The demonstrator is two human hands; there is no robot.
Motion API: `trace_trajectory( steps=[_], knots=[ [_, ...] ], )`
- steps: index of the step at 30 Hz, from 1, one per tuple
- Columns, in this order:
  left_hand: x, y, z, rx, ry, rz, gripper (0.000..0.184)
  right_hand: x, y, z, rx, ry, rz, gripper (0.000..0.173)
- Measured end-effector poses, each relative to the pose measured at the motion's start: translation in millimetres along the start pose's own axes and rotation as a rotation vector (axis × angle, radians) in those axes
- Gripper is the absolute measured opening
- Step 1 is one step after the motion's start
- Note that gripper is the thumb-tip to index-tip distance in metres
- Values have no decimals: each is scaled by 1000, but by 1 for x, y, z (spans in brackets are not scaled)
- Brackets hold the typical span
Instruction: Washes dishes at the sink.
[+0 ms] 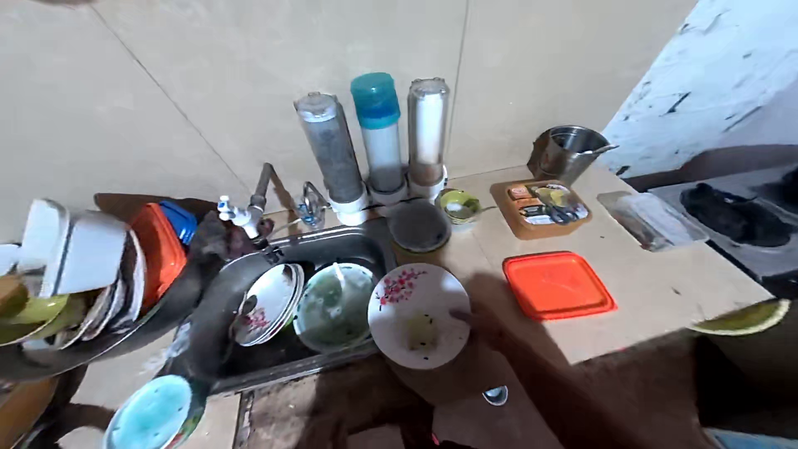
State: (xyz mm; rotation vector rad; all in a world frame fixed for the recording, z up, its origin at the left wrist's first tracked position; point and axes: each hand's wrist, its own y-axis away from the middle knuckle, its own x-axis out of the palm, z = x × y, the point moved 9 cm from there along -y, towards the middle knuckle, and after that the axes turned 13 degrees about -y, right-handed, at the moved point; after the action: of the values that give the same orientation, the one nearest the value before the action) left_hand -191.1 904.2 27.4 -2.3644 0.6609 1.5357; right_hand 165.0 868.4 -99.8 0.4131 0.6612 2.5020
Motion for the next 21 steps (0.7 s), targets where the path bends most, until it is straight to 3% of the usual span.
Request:
trace_trajectory(
  steps=[5, 7, 8, 10, 12, 14, 16, 19, 21],
  knots=[
    [23, -79, -55, 433, -128, -173, 34, 63, 16, 7, -87, -188, -77, 37],
    [43, -106, -60, 447, -145, -57, 47, 95, 15, 5, -138, -280, 10, 34],
    [53, -117, -54, 421, -190, -23, 44, 111, 14, 2, -150, -317, 56, 32],
    [49, -136, -33, 402, -297, -150, 28, 138, 10, 1, -148, -350, 101, 28],
    [24, -148, 4, 334, -340, -200, 24, 163, 8, 0, -94, -353, 87, 30],
    [-15, -149, 55, 140, -298, -145, 29, 186, 6, -2, -41, -367, 98, 33],
    [-67, -137, 109, 6, -312, -326, 28, 202, -5, -10, 1, -391, 90, 35],
    [-123, -112, 199, -296, -329, -387, 42, 225, -22, -15, 16, -463, 112, 34],
    [-125, -98, 253, -418, -300, -324, 57, 245, -28, -15, 17, -546, 145, 34]
  ],
)
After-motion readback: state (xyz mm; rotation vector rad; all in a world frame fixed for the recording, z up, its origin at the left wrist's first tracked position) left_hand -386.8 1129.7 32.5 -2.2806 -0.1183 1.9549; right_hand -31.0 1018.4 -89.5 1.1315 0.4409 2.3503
